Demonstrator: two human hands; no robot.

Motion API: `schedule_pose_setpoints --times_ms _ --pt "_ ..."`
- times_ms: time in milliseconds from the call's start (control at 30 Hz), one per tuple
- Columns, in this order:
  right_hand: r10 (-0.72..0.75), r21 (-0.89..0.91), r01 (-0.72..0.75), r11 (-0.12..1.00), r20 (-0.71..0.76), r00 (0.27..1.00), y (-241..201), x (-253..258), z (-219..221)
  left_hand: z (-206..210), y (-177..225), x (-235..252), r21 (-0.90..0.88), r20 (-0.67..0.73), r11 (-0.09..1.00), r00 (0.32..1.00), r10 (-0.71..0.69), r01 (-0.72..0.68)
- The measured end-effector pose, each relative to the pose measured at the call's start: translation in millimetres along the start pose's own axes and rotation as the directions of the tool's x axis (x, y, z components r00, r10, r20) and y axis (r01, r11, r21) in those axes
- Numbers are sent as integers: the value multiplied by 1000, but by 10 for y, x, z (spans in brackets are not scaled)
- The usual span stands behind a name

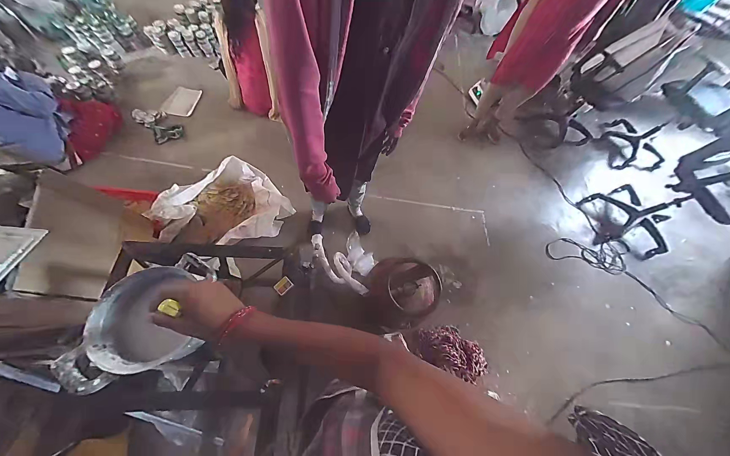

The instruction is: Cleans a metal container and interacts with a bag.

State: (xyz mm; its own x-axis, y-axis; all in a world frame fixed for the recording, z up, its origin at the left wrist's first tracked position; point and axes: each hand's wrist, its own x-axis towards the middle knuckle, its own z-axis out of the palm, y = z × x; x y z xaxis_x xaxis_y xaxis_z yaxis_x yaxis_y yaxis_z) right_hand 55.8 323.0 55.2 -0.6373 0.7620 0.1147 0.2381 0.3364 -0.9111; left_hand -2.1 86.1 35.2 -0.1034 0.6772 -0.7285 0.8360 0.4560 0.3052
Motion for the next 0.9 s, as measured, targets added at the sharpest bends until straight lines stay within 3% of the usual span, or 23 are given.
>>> schedule_pose_setpoints --times_ms 100,233,333,467,600,733,900 --pt "-39 23 37 999 84 996 -4 -2 45 118 -126 105 -21 -78 997 994 74 -76" --pt "14 -45 -6 999 170 985 -157 -42 -120 -74 220 -6 -69 43 998 999 -2 5" --pt "45 -83 -35 996 126 991 -123 54 -141 -133 308 -13 -51 68 998 998 -20 24" --pt "8 -11 -7 1000 94 996 45 200 43 51 23 152 -36 -2 996 996 87 -87" --pt "39 -6 -38 999 181 983 -56 131 -81 49 71 178 -31 23 998 998 63 -62" --pt "117 -96 -105 990 127 985 -147 130 -201 30 121 157 -15 32 1000 999 27 -27" --pt "31 -42 -26 999 118 993 -31 217 3 18 104 128 -31 26 998 998 49 -48"
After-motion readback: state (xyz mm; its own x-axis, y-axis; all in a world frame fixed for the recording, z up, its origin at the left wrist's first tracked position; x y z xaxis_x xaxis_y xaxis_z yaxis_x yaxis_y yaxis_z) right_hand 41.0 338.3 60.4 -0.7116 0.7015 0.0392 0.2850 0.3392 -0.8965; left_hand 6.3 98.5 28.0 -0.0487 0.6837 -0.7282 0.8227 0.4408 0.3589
